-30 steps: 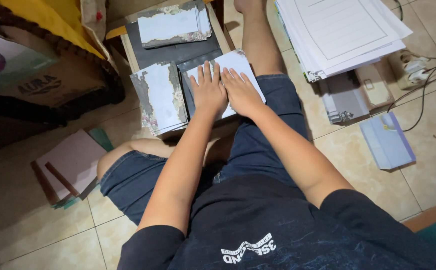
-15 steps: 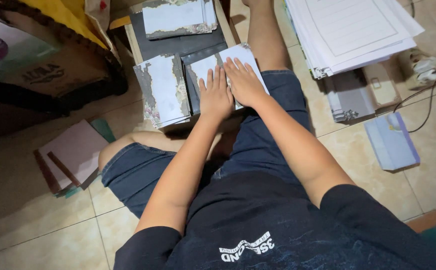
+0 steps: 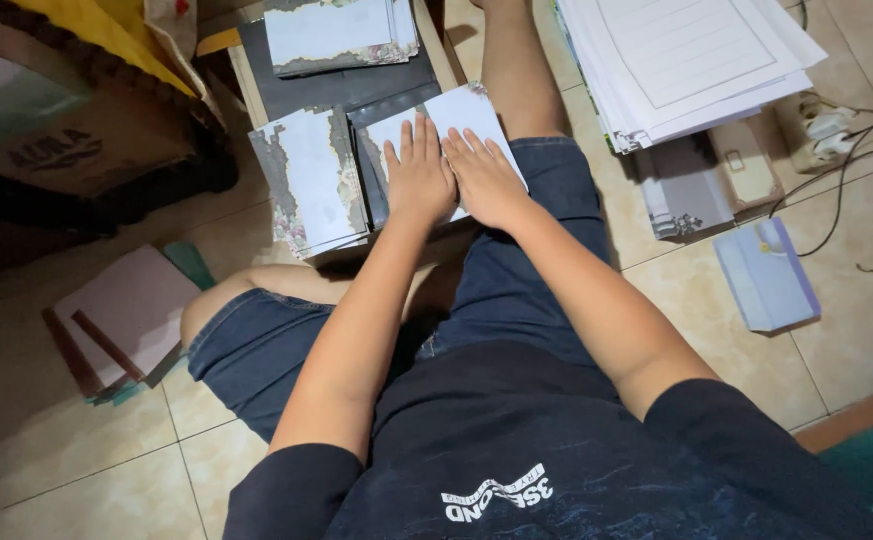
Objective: A person sitting on the floor is organizing and stacking various sheets of paper.
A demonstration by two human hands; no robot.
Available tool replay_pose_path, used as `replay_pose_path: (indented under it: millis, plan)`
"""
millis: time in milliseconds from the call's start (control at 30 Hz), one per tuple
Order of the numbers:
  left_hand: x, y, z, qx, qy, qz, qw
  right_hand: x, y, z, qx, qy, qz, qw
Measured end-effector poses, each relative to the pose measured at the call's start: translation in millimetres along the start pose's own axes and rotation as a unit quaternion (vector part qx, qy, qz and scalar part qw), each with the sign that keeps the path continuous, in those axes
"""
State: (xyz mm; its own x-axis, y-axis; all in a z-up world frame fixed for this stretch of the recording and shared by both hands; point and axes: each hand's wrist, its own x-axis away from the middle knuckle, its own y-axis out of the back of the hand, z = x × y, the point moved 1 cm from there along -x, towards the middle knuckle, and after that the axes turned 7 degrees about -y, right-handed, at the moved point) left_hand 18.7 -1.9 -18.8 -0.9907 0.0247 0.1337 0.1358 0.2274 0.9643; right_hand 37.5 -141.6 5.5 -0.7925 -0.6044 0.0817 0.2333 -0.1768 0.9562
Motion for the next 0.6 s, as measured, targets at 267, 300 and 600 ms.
replay_pose_path:
  millis: [267, 300, 600]
  plan:
    - [3, 10, 2, -0.004, -0.01, -0.005, 1.0, -8, 1, 9, -0.02, -0.022, 0.012, 0.999]
    - [1, 15, 1, 0.001, -0.003, -0.004, 1.0, 0, -2, 9, -0.024, -0.03, 0.019, 0.999]
    - [5, -8, 3, 0.004, -0.015, -0.004, 1.0, -3, 3, 4, -0.002, 0.002, 0.004, 1.0]
